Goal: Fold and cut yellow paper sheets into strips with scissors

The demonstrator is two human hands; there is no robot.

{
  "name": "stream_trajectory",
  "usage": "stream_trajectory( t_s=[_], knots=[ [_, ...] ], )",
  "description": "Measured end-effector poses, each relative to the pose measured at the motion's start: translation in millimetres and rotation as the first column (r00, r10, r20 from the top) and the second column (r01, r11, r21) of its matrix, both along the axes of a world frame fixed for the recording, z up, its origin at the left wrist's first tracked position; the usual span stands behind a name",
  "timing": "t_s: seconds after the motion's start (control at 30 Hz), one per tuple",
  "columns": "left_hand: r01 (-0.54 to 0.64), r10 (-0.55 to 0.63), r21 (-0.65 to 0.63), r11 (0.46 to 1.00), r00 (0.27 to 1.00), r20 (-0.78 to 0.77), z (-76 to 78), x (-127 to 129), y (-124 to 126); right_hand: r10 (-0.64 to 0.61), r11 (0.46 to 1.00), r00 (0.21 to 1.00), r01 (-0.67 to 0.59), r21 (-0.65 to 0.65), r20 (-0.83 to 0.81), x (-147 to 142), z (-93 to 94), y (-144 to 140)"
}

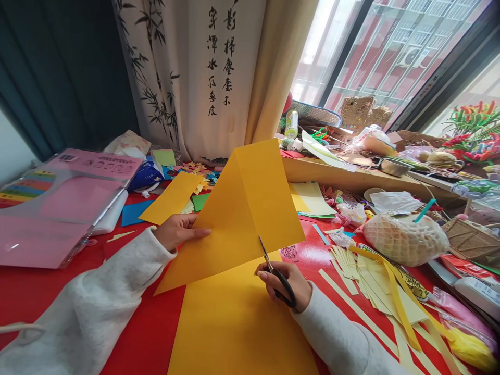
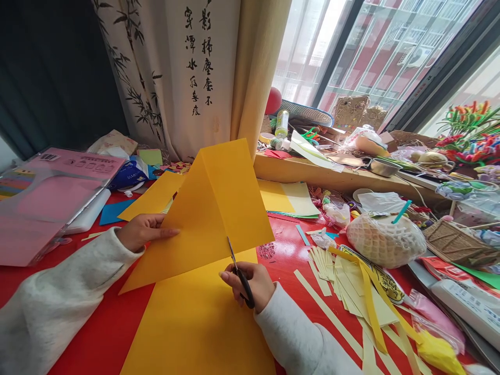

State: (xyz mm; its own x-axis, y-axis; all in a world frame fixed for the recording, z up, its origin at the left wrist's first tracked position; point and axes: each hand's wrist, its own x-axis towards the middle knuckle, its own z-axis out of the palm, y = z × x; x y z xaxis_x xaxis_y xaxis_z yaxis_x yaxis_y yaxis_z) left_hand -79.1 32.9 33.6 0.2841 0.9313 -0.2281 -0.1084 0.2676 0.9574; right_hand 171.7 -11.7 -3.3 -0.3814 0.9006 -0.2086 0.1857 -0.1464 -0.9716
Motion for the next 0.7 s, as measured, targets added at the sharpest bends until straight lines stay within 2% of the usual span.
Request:
stream_trajectory(
  t_s=[0.3,0.57,0.7],
  knots=[
    [0.045,-0.045,0.008,0.999,0.999,0.018,-5.2,-0.1,0.8,-0.062,0.998,0.997,0.062,-0.016,-0.039,-3.0,-2.4,-0.9],
    [0.054,-0.054,-0.003,0.999,0.998,0.032,-6.4,-1.2,2.0,0.009,1.0,0.999,-0.011,-0.029,-0.05,0.8,-7.4,1.4],
    [0.063,-0.063,-0.012,0.998,0.997,0.035,-6.9,0.0,1.6,-0.015,0.999,0.999,0.013,-0.048,-0.044,-0.4,-4.6,1.3]
  ],
)
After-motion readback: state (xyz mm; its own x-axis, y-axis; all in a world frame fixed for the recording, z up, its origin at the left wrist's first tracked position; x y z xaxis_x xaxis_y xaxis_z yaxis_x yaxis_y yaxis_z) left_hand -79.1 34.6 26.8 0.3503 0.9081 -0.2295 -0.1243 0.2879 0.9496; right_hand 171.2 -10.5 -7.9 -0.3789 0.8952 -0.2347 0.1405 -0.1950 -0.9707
